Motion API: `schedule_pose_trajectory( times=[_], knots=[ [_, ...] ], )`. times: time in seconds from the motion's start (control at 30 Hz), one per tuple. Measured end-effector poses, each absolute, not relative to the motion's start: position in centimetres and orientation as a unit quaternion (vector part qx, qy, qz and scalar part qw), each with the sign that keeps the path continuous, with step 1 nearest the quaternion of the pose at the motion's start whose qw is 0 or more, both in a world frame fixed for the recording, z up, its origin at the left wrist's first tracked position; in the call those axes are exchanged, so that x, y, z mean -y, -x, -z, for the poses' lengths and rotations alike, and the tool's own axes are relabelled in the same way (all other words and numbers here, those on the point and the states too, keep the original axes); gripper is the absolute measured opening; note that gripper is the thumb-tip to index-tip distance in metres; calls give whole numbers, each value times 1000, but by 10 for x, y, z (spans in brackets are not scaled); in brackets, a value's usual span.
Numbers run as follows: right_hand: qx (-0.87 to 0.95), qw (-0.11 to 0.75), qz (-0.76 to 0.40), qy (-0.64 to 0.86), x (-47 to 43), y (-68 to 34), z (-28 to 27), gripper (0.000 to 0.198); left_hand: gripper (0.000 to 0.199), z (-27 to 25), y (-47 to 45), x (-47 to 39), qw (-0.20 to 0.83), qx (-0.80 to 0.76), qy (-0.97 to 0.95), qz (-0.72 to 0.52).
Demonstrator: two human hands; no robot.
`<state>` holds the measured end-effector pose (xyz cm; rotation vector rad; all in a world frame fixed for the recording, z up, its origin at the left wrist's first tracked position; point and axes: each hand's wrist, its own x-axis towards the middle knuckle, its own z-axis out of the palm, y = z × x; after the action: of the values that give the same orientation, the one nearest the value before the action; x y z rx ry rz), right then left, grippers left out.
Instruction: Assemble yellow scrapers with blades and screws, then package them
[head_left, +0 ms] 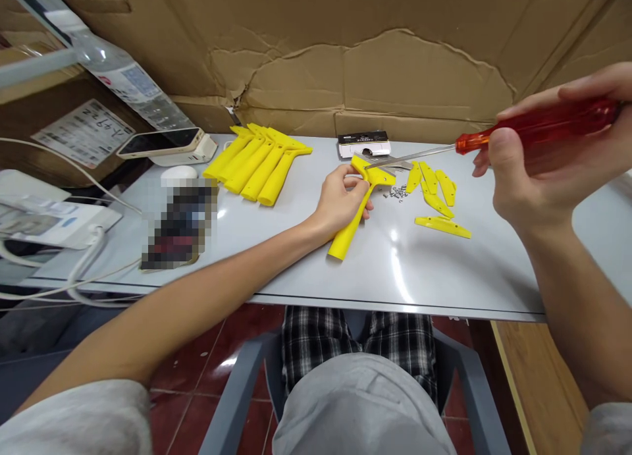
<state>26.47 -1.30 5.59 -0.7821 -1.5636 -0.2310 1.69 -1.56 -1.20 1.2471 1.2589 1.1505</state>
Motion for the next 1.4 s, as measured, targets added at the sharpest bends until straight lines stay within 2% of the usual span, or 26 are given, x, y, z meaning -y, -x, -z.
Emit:
schedule_pose_trajectory(
  times=[0.1, 0.17, 0.53, 0.73, 1.03, 1.4],
  knots=[
    [683, 645, 224, 258, 11, -269, -56, 41, 15, 11, -18, 17, 494, -516, -515, -473],
    [673, 641, 246, 274, 10, -274, -55, 43, 17, 10, -18, 17, 495, -513, -514, -477],
    [637, 707, 126, 282, 6, -270, -53, 47, 17, 9, -20, 18, 502, -514, -506, -478],
    [694, 658, 202, 212, 6, -271, -58, 40, 18, 11, -19, 17, 499, -513, -507, -480],
    [655, 690, 176, 252, 5, -272, -54, 41, 16, 11, -19, 17, 497, -511, -511, -481],
    [683, 668, 196, 223, 6, -270, -55, 41, 18, 13, -19, 16, 504, -501, -506, -489]
  ],
)
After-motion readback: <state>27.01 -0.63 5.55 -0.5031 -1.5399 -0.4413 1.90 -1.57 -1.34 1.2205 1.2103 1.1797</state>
